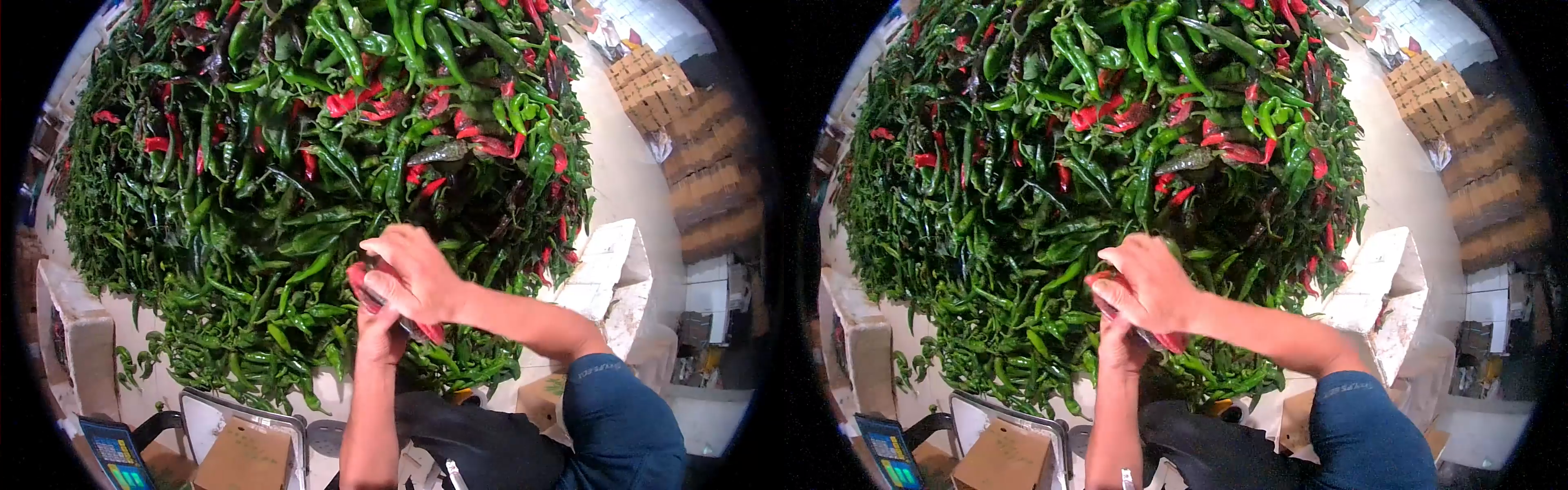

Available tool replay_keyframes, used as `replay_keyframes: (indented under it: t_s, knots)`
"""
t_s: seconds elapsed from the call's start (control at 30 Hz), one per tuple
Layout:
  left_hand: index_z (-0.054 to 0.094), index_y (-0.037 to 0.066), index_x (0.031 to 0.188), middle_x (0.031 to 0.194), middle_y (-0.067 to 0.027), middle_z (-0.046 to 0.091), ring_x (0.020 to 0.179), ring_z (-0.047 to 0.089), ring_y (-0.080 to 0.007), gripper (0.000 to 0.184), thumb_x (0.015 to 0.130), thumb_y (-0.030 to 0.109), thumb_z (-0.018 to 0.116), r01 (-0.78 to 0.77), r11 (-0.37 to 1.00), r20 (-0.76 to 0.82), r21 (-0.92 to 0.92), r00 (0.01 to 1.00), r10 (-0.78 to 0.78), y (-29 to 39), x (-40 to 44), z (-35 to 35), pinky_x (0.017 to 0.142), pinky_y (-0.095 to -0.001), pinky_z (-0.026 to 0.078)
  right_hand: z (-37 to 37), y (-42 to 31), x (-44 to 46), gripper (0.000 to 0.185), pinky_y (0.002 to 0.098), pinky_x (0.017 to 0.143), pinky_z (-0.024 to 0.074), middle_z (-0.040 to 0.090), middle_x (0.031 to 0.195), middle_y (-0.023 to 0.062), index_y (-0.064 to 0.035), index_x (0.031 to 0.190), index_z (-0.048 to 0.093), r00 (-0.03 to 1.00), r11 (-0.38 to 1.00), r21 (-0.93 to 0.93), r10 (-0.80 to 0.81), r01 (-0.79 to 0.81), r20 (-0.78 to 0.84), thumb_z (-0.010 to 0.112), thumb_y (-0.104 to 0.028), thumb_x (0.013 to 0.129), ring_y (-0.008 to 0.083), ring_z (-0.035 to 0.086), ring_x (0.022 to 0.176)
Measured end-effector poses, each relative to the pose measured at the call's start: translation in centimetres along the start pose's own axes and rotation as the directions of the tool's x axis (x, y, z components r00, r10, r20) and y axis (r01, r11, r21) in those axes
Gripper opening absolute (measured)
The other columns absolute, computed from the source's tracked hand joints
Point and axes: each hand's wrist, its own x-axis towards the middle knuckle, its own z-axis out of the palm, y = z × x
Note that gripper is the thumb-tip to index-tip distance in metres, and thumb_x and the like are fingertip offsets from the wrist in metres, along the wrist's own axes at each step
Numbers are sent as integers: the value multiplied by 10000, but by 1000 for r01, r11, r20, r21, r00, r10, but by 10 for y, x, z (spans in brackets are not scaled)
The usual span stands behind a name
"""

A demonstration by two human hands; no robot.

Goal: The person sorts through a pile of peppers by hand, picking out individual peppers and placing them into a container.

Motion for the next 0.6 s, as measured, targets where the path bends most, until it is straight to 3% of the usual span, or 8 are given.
replay_keyframes:
  t_s: [0.07, 0.13, 0.17, 0.2, 0.23, 0.33, 0.43, 0.6]
  knots:
    - [510, 78, 1354, 1204, -60, 617, 1119, 615, -242, 629, 790, 96, 789, 1, 1000, -150, 12, 989, 1, -10, 0, 8, 991, -402, 512, -17, 7, 14, 380, 447, 893, 470, 635, 1079, 176, -8, 1166, 590, 988, 982, -186, 15, 14, 153, 624, -306, 932, 354, 602, 1013]
    - [461, 101, 1401, 1239, -85, 598, 1070, 628, -263, 655, 810, 77, 740, -35, 997, -123, -75, 992, 26, -10, -1, 22, 967, -448, 532, -47, 15, 31, 381, 473, 862, 523, 634, 1104, 192, -35, 1127, 586, 987, 964, -261, 91, -54, 133, 653, -330, 894, 363, 631, 985]
    - [446, 102, 1416, 1246, -95, 593, 1069, 627, -272, 649, 826, 95, 716, -48, 990, -77, -135, 996, 38, -5, -2, 23, 980, -457, 522, -70, 27, 39, 431, 472, 906, 521, 610, 1146, 194, -20, 1144, 556, 994, 873, -488, 48, 6, 99, 695, -306, 854, 372, 608, 1026]
    - [431, 103, 1431, 1254, -105, 588, 1069, 627, -281, 645, 842, 113, 693, -59, 979, -34, -197, 998, 53, 0, -3, 22, 992, -467, 513, -92, 39, 48, 540, 477, 928, 518, 559, 1229, 194, 2, 1212, 512, 981, 716, -698, 147, -18, 125, 746, -270, 809, 377, 565, 1101]
    - [426, 108, 1444, 1254, -114, 591, 1085, 621, -292, 631, 862, 152, 665, -129, 959, -21, -252, 992, 128, -1, 0, 17, 1019, -479, 492, -104, 71, 50, 480, 454, 808, 559, 512, 1183, 189, 15, 1173, 510, 991, 481, -877, 114, 12, 76, 718, -213, 804, 345, 547, 1041]
    - [420, 103, 1446, 1271, -120, 596, 1117, 615, -299, 632, 865, 157, 663, -99, 943, -4, -319, 995, 103, -1, 1, 7, 1042, -520, 475, -127, 146, 55, 656, 492, 849, 579, 216, 1599, 106, -74, 1437, 414, 912, 366, -931, 380, 7, 156, 646, -76, 823, 454, 482, 1303]
    - [434, 128, 1439, 1254, -99, 615, 1141, 615, -308, 630, 871, 248, 679, 6, 958, 93, -287, 995, 22, -11, -5, 7, 1045, -592, 452, -123, 147, 54, 677, 500, 897, 544, 231, 1589, 102, -132, 1468, 398, 927, 346, -938, 353, -1, 129, 641, -97, 837, 419, 491, 1299]
    - [481, 128, 1371, 1264, -119, 603, 1162, 599, -375, 568, 856, 232, 697, 126, 964, 40, -233, 992, -120, -28, -20, -1, 1040, -646, 445, -116, 156, 40, 692, 485, 969, 457, 348, 1519, 166, -214, 1493, 388, 953, 215, -977, 297, -5, 61, 649, -156, 855, 350, 517, 1262]
